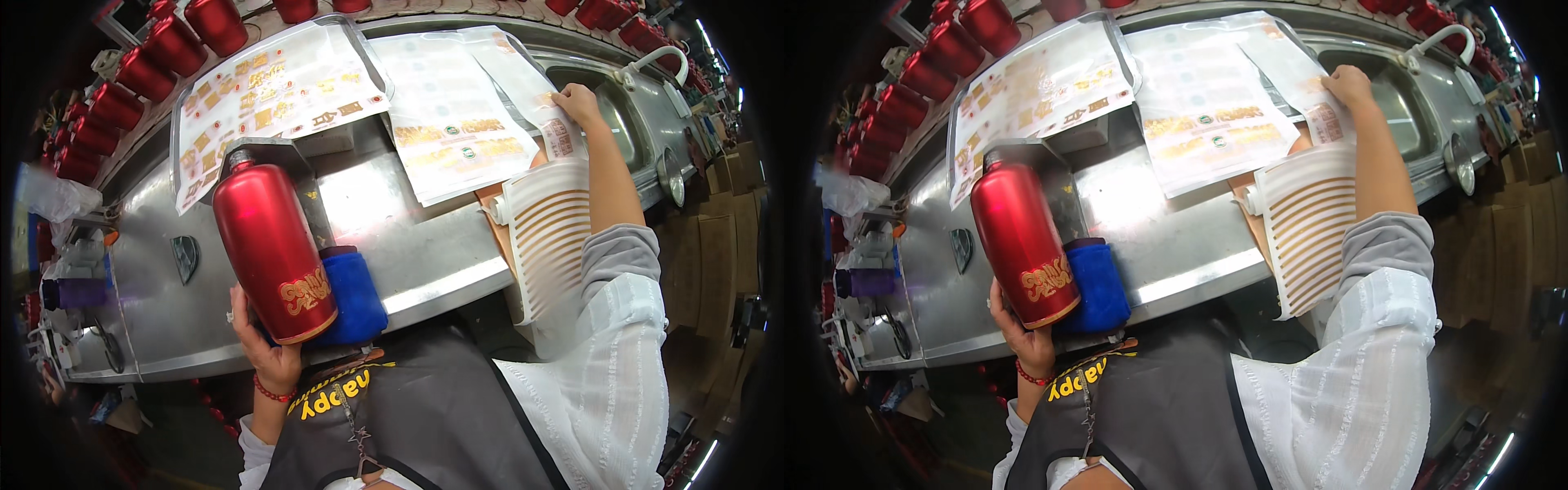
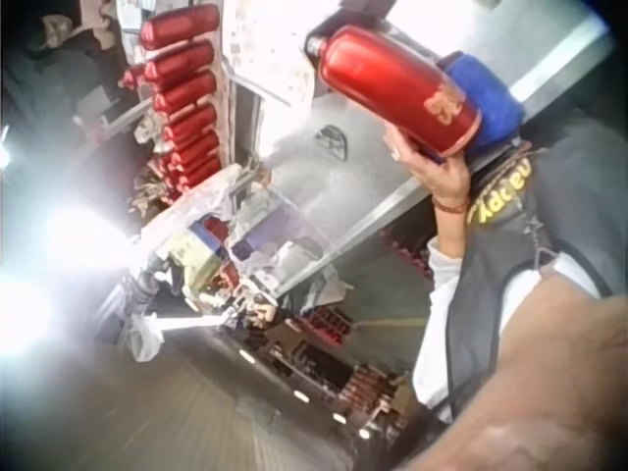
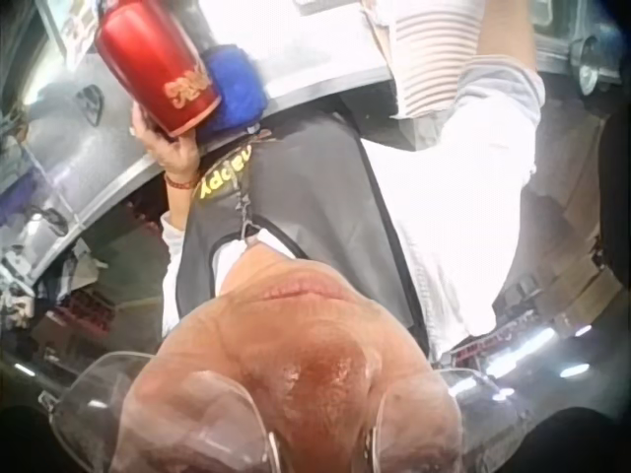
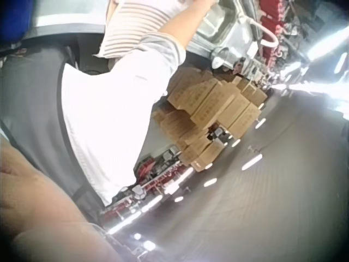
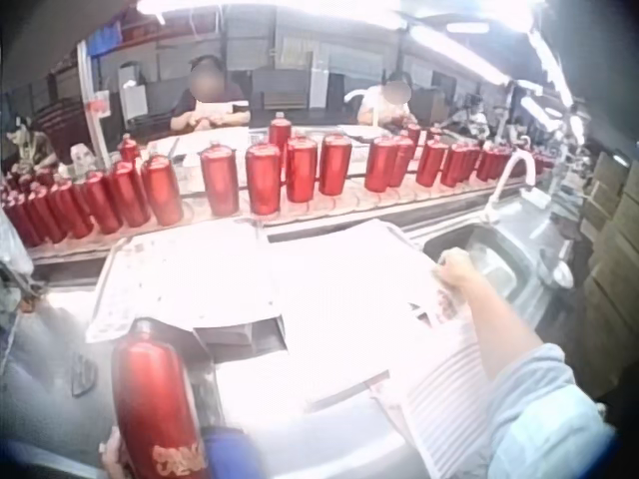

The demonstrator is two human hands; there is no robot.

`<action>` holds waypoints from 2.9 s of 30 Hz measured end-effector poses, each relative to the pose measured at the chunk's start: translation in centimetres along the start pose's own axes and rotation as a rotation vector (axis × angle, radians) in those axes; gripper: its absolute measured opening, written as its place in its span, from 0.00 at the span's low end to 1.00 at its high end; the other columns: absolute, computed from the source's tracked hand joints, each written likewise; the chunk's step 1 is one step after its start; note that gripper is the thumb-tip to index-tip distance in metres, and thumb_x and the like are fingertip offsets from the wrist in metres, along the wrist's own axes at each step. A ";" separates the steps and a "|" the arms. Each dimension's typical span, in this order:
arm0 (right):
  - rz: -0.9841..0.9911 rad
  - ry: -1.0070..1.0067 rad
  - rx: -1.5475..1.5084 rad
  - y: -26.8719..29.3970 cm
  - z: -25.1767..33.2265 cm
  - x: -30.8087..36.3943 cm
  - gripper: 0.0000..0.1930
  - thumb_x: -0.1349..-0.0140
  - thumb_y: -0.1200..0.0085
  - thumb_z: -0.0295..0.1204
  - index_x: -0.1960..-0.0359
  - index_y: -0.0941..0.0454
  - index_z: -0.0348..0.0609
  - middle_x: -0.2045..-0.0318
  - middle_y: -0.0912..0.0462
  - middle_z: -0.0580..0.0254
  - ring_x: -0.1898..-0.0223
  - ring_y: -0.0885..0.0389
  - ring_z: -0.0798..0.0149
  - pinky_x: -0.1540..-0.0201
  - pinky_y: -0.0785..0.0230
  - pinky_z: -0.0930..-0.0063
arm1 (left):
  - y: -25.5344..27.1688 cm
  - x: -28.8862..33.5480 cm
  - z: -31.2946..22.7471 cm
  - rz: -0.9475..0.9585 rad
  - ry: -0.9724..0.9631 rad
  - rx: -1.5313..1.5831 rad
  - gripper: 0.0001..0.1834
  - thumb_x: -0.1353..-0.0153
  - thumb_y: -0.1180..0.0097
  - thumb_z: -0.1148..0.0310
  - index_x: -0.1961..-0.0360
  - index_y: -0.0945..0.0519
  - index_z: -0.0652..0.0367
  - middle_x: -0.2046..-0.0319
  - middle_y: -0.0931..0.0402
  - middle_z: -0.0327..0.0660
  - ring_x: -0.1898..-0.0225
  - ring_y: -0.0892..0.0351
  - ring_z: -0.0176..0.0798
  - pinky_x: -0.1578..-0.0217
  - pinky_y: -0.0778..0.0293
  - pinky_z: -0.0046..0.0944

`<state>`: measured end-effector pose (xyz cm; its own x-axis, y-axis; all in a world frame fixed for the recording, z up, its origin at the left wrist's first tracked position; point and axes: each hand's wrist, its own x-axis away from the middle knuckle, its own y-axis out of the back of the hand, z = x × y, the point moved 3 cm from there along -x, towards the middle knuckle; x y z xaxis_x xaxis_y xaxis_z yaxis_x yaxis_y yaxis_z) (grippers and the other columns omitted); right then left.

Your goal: The person applies a printed label to a red cylindrical container, smoothing it with a green card and a small wooden stick. They repeat this process on several containers, placing each finished unit into a tray.

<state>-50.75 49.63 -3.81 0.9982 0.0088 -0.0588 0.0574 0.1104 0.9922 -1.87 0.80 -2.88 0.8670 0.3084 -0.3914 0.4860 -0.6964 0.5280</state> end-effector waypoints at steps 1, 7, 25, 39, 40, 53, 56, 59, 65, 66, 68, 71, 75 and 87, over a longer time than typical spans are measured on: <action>-0.099 0.063 0.021 0.0 0.0 0.0 0.14 0.42 0.37 0.41 0.67 0.15 0.43 0.61 0.15 0.51 0.56 0.18 0.49 0.49 0.27 0.57 | 0.0 0.0 0.1 0.003 0.005 0.011 0.49 0.33 0.42 0.44 0.28 0.47 0.73 0.30 0.42 0.61 0.28 0.41 0.55 0.31 0.42 0.47; -0.429 0.317 0.164 1.6 3.4 0.8 0.11 0.40 0.39 0.36 0.68 0.17 0.38 0.63 0.18 0.48 0.58 0.18 0.48 0.49 0.29 0.56 | -0.4 -0.1 0.3 0.004 -0.016 0.027 0.47 0.34 0.39 0.47 0.29 0.45 0.72 0.31 0.38 0.58 0.30 0.38 0.56 0.28 0.53 0.55; -0.317 0.796 -0.131 6.8 19.9 6.5 0.05 0.39 0.41 0.25 0.69 0.22 0.37 0.57 0.23 0.51 0.54 0.24 0.47 0.47 0.35 0.57 | 1.1 -2.8 -2.4 0.025 -0.142 -0.232 0.48 0.43 0.32 0.48 0.30 0.37 0.68 0.41 0.26 0.56 0.33 0.36 0.66 0.31 0.50 0.65; 0.246 1.312 -0.683 13.0 38.3 25.1 0.05 0.37 0.40 0.22 0.67 0.25 0.37 0.53 0.24 0.57 0.57 0.22 0.61 0.58 0.27 0.69 | 1.1 -3.8 -3.5 -0.037 -0.197 -0.254 0.55 0.48 0.30 0.43 0.29 0.39 0.66 0.39 0.29 0.56 0.34 0.35 0.64 0.31 0.51 0.67; 0.177 1.357 -0.625 12.6 38.9 25.2 0.06 0.37 0.40 0.22 0.67 0.26 0.36 0.54 0.24 0.56 0.56 0.22 0.58 0.56 0.27 0.66 | 0.9 -3.7 -3.1 -0.030 -0.199 -0.234 0.55 0.48 0.30 0.43 0.28 0.40 0.66 0.38 0.30 0.57 0.34 0.36 0.64 0.32 0.50 0.66; 0.131 1.281 -0.648 12.5 39.9 25.8 0.08 0.39 0.37 0.23 0.66 0.25 0.36 0.53 0.23 0.54 0.61 0.21 0.57 0.60 0.26 0.66 | 0.5 -10.7 -2.5 0.045 0.131 0.502 0.53 0.35 0.38 0.48 0.27 0.52 0.76 0.33 0.39 0.64 0.31 0.36 0.55 0.33 0.38 0.46; -0.020 1.160 -0.758 12.8 38.8 25.8 0.06 0.39 0.38 0.22 0.64 0.23 0.36 0.53 0.23 0.55 0.65 0.22 0.64 0.65 0.27 0.74 | -0.8 -11.3 -0.9 0.066 0.192 0.657 0.53 0.35 0.38 0.49 0.27 0.54 0.76 0.34 0.36 0.62 0.33 0.32 0.51 0.35 0.36 0.44; -0.001 1.025 -0.807 12.6 36.7 27.9 0.10 0.42 0.38 0.19 0.57 0.19 0.36 0.51 0.24 0.48 0.53 0.22 0.49 0.52 0.26 0.63 | -1.1 -10.5 -0.4 0.078 0.241 0.815 0.53 0.34 0.38 0.51 0.26 0.56 0.74 0.35 0.35 0.59 0.35 0.32 0.44 0.35 0.35 0.41; -0.029 1.084 -0.701 9.4 35.6 31.7 0.22 0.39 0.38 0.24 0.41 0.21 0.41 0.42 0.28 0.47 0.41 0.28 0.47 0.38 0.34 0.58 | -0.6 -11.2 -1.4 0.133 0.378 1.134 0.44 0.28 0.45 0.62 0.24 0.58 0.67 0.32 0.40 0.51 0.35 0.33 0.39 0.35 0.35 0.40; -0.019 1.065 -0.706 9.3 35.6 31.7 0.22 0.39 0.38 0.25 0.41 0.21 0.41 0.42 0.28 0.47 0.41 0.28 0.47 0.38 0.33 0.58 | -0.7 -11.2 -1.4 0.132 0.361 1.088 0.43 0.28 0.46 0.62 0.24 0.57 0.67 0.33 0.40 0.51 0.35 0.33 0.39 0.35 0.34 0.40; -0.002 1.028 -0.716 9.2 35.7 31.6 0.22 0.38 0.39 0.26 0.40 0.21 0.41 0.42 0.28 0.46 0.41 0.28 0.47 0.38 0.33 0.58 | -0.8 -11.0 -1.4 0.130 0.325 0.996 0.41 0.27 0.47 0.62 0.24 0.55 0.66 0.34 0.38 0.51 0.36 0.32 0.39 0.36 0.33 0.40; 0.039 0.999 -0.771 9.1 35.5 31.5 0.22 0.37 0.39 0.26 0.39 0.22 0.41 0.42 0.28 0.46 0.41 0.28 0.48 0.38 0.33 0.59 | -1.0 -11.2 -1.1 0.115 0.345 0.963 0.39 0.26 0.48 0.61 0.25 0.53 0.65 0.34 0.37 0.51 0.36 0.32 0.39 0.36 0.33 0.39; -0.002 1.017 -0.762 9.1 35.4 31.6 0.23 0.37 0.40 0.25 0.39 0.23 0.40 0.42 0.28 0.46 0.41 0.28 0.48 0.38 0.33 0.60 | -0.8 -11.2 -1.5 0.104 0.382 1.052 0.38 0.27 0.47 0.60 0.26 0.50 0.65 0.34 0.37 0.50 0.36 0.32 0.38 0.36 0.33 0.38; 0.049 1.013 -0.801 8.4 34.9 32.1 0.26 0.41 0.38 0.22 0.38 0.22 0.46 0.36 0.32 0.44 0.37 0.31 0.45 0.35 0.36 0.56 | -0.5 -11.0 -1.6 0.186 0.295 0.956 0.47 0.31 0.42 0.67 0.23 0.60 0.64 0.30 0.44 0.51 0.33 0.35 0.41 0.34 0.36 0.41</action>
<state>-17.70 16.19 6.41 0.5228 0.7361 -0.4300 -0.3555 0.6467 0.6748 -11.51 -1.16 2.38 0.9752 0.1999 -0.0952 0.1614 -0.9360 -0.3127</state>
